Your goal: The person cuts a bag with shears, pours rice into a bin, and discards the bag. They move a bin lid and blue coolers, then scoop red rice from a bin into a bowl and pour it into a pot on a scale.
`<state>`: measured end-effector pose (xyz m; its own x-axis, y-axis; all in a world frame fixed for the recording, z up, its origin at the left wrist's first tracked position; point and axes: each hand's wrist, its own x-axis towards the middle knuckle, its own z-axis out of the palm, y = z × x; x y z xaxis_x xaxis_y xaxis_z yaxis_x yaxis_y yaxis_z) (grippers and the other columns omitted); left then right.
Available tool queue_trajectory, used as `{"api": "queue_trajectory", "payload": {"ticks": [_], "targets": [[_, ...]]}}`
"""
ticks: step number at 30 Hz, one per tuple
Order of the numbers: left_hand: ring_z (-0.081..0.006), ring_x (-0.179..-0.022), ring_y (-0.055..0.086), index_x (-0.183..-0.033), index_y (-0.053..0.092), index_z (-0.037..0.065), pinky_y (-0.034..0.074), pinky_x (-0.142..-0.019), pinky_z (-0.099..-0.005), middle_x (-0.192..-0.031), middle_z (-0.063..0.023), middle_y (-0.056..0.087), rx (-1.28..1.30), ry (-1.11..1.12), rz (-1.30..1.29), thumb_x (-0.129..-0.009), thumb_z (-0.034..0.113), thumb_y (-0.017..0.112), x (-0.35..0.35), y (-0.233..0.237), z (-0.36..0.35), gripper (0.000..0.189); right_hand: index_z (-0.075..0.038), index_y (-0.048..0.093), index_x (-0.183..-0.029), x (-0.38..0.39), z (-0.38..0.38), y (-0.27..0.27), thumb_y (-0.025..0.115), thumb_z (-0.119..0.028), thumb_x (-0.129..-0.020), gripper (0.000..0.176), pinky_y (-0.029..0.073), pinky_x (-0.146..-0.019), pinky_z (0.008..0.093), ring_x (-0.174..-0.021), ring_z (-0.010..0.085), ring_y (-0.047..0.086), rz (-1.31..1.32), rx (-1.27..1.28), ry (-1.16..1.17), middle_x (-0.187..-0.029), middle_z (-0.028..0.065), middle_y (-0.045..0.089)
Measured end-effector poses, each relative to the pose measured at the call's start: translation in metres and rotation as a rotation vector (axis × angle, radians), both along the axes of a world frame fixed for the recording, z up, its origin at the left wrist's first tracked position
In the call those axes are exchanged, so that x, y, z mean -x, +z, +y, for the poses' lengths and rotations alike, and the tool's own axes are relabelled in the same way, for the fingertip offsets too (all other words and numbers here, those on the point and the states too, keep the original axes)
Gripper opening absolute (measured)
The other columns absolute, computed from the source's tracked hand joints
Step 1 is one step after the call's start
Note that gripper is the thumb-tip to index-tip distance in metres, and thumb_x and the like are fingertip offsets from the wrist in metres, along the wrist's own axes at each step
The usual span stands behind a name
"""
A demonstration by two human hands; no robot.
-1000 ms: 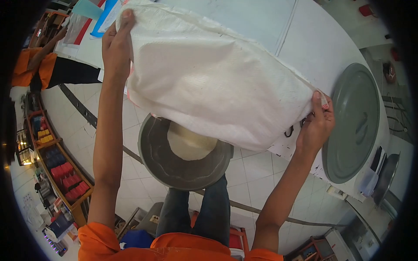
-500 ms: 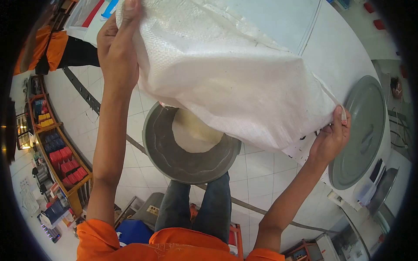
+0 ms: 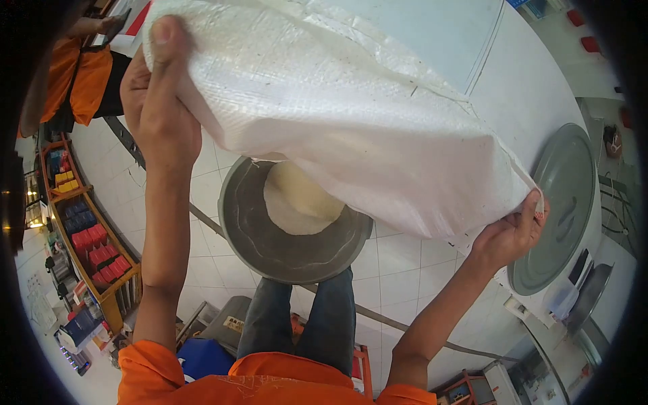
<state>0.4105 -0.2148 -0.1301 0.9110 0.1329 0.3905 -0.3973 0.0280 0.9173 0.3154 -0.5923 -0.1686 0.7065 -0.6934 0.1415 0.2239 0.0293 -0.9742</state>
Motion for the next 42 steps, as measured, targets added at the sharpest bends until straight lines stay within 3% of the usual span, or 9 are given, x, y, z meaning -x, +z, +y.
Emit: {"api": "queue_trajectory", "payload": {"ticks": [12, 18, 20, 21, 23, 42], "targets": [[-0.0159, -0.102, 0.061, -0.117, 0.057, -0.008, 0.045, -0.091, -0.0267, -0.112, -0.0136, 0.063, 0.067, 0.009, -0.026, -0.097, 0.024, 0.056, 0.02, 0.008, 0.02, 0.037, 0.002, 0.058, -0.105, 0.017, 0.006, 0.009, 0.058, -0.015, -0.095, 0.02, 0.051, -0.083, 0.033, -0.09, 0.0188, 0.064, -0.077, 0.033, -0.001, -0.098, 0.0118, 0.064], [-0.0149, -0.103, 0.06, -0.118, 0.055, -0.008, 0.044, -0.092, -0.0278, -0.113, -0.0124, 0.063, -0.067, -0.015, 0.005, -0.098, 0.026, 0.053, 0.034, 0.022, 0.016, 0.039, 0.002, 0.058, -0.106, 0.031, 0.012, 0.017, 0.057, -0.016, -0.095, 0.021, 0.049, -0.085, 0.033, -0.092, 0.0185, 0.062, -0.098, 0.07, 0.003, -0.098, 0.0114, 0.064], [-0.0056, -0.083, 0.058, -0.108, 0.063, -0.004, 0.043, -0.075, -0.0194, -0.094, -0.0031, 0.067, 0.011, 0.018, -0.046, -0.097, 0.027, 0.057, 0.035, 0.023, 0.014, 0.033, 0.002, 0.057, -0.106, 0.036, 0.018, 0.022, 0.056, -0.016, -0.096, 0.021, 0.048, -0.086, 0.033, -0.093, 0.0182, 0.062, -0.101, 0.06, -0.004, -0.099, 0.0117, 0.063], [-0.0056, -0.083, 0.058, -0.108, 0.063, -0.004, 0.043, -0.075, -0.0194, -0.094, -0.0031, 0.067, 0.011, 0.016, -0.05, -0.097, 0.027, 0.057, 0.038, 0.024, 0.017, 0.033, 0.002, 0.057, -0.106, 0.038, 0.019, 0.023, 0.056, -0.016, -0.096, 0.021, 0.048, -0.086, 0.033, -0.093, 0.0182, 0.062, -0.105, 0.061, -0.006, -0.099, 0.0117, 0.063], [-0.0141, -0.104, 0.059, -0.117, 0.055, -0.006, 0.043, -0.092, -0.0276, -0.114, -0.0113, 0.062, -0.044, -0.023, 0.028, -0.099, 0.029, 0.052, 0.046, 0.023, 0.024, 0.039, 0.001, 0.057, -0.106, 0.045, 0.019, 0.024, 0.056, -0.017, -0.096, 0.021, 0.048, -0.087, 0.0335, -0.094, 0.0183, 0.062, -0.112, 0.065, 0.026, -0.099, 0.0116, 0.063], [-0.0122, -0.105, 0.056, -0.12, 0.055, -0.002, 0.04, -0.095, -0.0281, -0.113, -0.0083, 0.061, -0.013, -0.081, 0.096, -0.098, 0.036, 0.052, 0.069, 0.024, 0.031, 0.043, -0.002, 0.056, -0.103, 0.078, 0.049, 0.035, 0.06, -0.022, -0.095, 0.022, 0.047, -0.085, 0.0288, -0.09, 0.0137, 0.059, -0.081, 0.146, -0.054, -0.094, 0.0073, 0.06]]}}
